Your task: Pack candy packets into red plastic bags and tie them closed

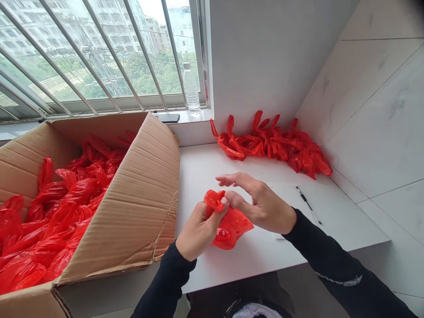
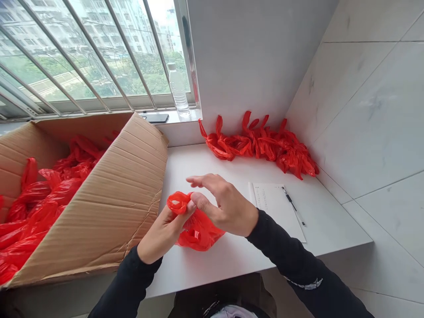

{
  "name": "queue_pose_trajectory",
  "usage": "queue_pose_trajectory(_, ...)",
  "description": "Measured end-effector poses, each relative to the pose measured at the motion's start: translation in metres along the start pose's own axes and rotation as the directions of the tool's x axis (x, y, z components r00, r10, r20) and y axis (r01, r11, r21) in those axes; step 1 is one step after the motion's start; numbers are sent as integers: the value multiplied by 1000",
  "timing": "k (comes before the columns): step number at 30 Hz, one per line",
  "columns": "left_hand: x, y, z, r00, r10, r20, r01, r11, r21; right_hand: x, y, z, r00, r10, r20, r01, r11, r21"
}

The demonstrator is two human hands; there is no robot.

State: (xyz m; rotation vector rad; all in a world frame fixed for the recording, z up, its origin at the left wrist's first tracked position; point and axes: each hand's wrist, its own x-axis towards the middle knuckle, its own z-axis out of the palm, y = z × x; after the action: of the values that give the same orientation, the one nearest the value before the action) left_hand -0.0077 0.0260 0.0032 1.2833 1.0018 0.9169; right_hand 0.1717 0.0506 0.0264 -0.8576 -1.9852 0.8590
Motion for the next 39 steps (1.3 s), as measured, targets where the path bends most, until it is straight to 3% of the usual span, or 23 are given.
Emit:
queue_pose_trajectory(3,-2,-7,-4,996,-85,-4,84,989,-118,2,10,3,990,119,77,-128,983,131)
queue_pose_trajectory(7,-1,-19,-8,982,-189,4,183,944,-274,-4,11,7,974,225,31,-226,946,233)
queue_pose_trajectory(12,0,-23,-16,993,-120,-4,110,922,-372,-20,6,9,976,182,122,-209,939,273)
queue_pose_trajectory(16,-5,-14,-14,996,-55,70,71,963,-261,-20,18,15,993,104,46,-110,982,152)
queue_pose_trajectory(18,-8,-11,-12,995,-42,91,62,970,-234,-17,29,20,995,79,69,-89,984,153)
queue_pose_trajectory(20,-12,-12,-10,996,-21,87,34,988,-154,-14,39,25,980,142,141,-169,964,204)
queue_pose_trajectory(23,-15,-22,-8,995,85,-56,-75,985,153,-13,51,31,952,254,170,-294,913,284)
queue_pose_trajectory(26,-15,-37,-7,921,362,-147,-254,839,481,-12,59,36,921,245,303,-353,853,384)
queue_pose_trajectory(29,-14,-50,-6,834,545,-86,-415,722,554,-12,66,38,888,192,417,-390,796,464)
queue_pose_trajectory(32,-17,-59,-4,789,611,-57,-480,672,564,-14,72,38,881,182,437,-404,770,493)
queue_pose_trajectory(36,-23,-67,-4,741,667,-79,-484,611,626,-17,76,37,838,184,514,-457,751,477)
queue_pose_trajectory(39,-26,-71,-5,735,674,-78,-476,594,649,-18,73,34,844,191,501,-432,796,424)
